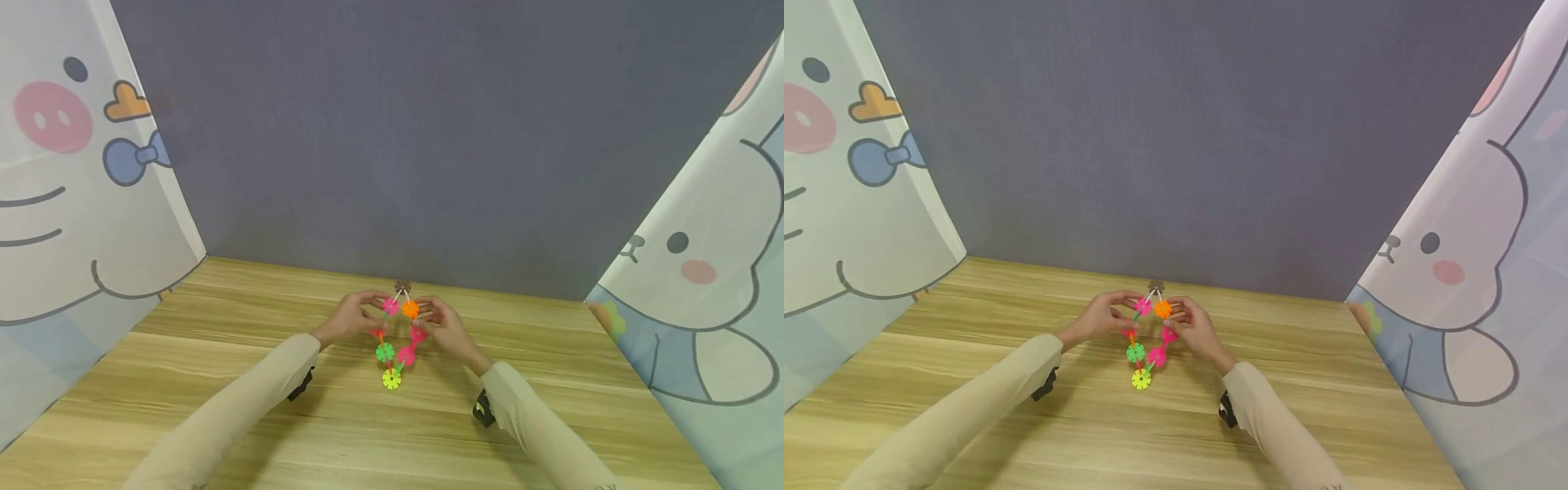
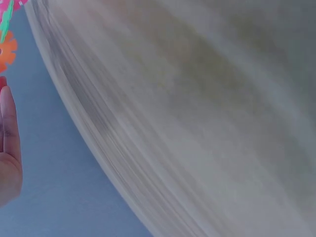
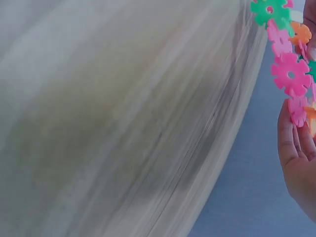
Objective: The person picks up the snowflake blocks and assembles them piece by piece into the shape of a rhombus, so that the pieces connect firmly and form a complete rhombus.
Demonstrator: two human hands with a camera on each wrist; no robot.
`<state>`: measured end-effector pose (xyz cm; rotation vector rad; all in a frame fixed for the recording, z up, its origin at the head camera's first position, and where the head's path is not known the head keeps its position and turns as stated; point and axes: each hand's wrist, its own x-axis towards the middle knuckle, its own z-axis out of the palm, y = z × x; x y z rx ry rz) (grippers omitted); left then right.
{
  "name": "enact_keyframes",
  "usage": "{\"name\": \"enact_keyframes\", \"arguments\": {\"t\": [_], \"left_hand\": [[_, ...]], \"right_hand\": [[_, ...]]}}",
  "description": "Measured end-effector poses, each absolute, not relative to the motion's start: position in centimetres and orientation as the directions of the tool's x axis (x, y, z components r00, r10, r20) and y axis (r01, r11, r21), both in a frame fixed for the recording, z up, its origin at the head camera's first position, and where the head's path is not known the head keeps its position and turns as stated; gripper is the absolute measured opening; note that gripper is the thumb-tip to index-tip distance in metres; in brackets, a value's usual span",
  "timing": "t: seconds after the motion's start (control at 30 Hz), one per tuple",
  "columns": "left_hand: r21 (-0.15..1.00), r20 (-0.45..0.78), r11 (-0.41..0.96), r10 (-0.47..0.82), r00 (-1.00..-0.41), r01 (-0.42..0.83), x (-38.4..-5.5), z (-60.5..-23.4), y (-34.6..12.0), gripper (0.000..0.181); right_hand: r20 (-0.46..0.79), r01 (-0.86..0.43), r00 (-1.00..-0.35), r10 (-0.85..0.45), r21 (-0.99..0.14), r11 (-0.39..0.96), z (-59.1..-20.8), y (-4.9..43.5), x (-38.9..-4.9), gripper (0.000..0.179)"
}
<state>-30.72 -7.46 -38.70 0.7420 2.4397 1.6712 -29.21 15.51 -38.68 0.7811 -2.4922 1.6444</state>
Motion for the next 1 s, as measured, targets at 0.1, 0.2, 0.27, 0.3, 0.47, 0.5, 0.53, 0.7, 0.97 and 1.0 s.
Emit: {"name": "enact_keyframes", "arguments": {"t": [0.1, 0.2, 0.27, 0.3, 0.47, 0.5, 0.53, 0.7, 0.97, 1.0], "left_hand": [[0.901, 0.164, 0.296, 0.442, -0.882, 0.317, -31.0, -38.7, -7.4, 0.057], [0.898, 0.149, 0.312, 0.446, -0.883, 0.309, -31.3, -38.7, -7.3, 0.056], [0.893, 0.141, 0.328, 0.444, -0.885, 0.307, -31.5, -38.8, -7.3, 0.056], [0.890, 0.138, 0.338, 0.441, -0.887, 0.307, -31.6, -38.9, -7.3, 0.056], [0.864, 0.129, 0.396, 0.424, -0.896, 0.312, -32.2, -39.2, -7.1, 0.055], [0.857, 0.130, 0.407, 0.422, -0.897, 0.316, -32.3, -39.3, -7.1, 0.055], [0.852, 0.130, 0.415, 0.421, -0.898, 0.318, -32.3, -39.4, -7.1, 0.054], [0.837, 0.119, 0.445, 0.423, -0.898, 0.320, -32.6, -39.7, -6.9, 0.051], [0.753, 0.124, 0.534, 0.457, -0.881, 0.383, -32.9, -40.2, -6.7, 0.047], [0.745, 0.117, 0.546, 0.460, -0.880, 0.384, -32.9, -40.2, -6.7, 0.046]], "right_hand": [[0.286, -0.421, -0.871, -0.398, -0.853, 0.309, -38.7, 15.6, -29.5, 0.044], [0.240, -0.388, -0.876, -0.419, -0.866, 0.315, -38.7, 15.6, -29.9, 0.048], [0.210, -0.366, -0.877, -0.433, -0.875, 0.318, -38.8, 15.6, -30.1, 0.051], [0.204, -0.366, -0.875, -0.439, -0.872, 0.324, -38.9, 15.6, -30.2, 0.051], [0.176, -0.363, -0.879, -0.443, -0.850, 0.382, -39.2, 15.3, -30.7, 0.045], [0.171, -0.366, -0.880, -0.443, -0.839, 0.403, -39.2, 15.3, -30.8, 0.044], [0.160, -0.360, -0.883, -0.441, -0.834, 0.418, -39.2, 15.2, -30.8, 0.042], [0.126, -0.344, -0.894, -0.430, -0.807, 0.479, -39.5, 15.0, -31.3, 0.037], [0.020, -0.244, -0.919, -0.393, -0.812, 0.530, -39.9, 15.0, -31.4, 0.037], [0.013, -0.240, -0.920, -0.391, -0.808, 0.538, -39.9, 15.0, -31.4, 0.036]]}}
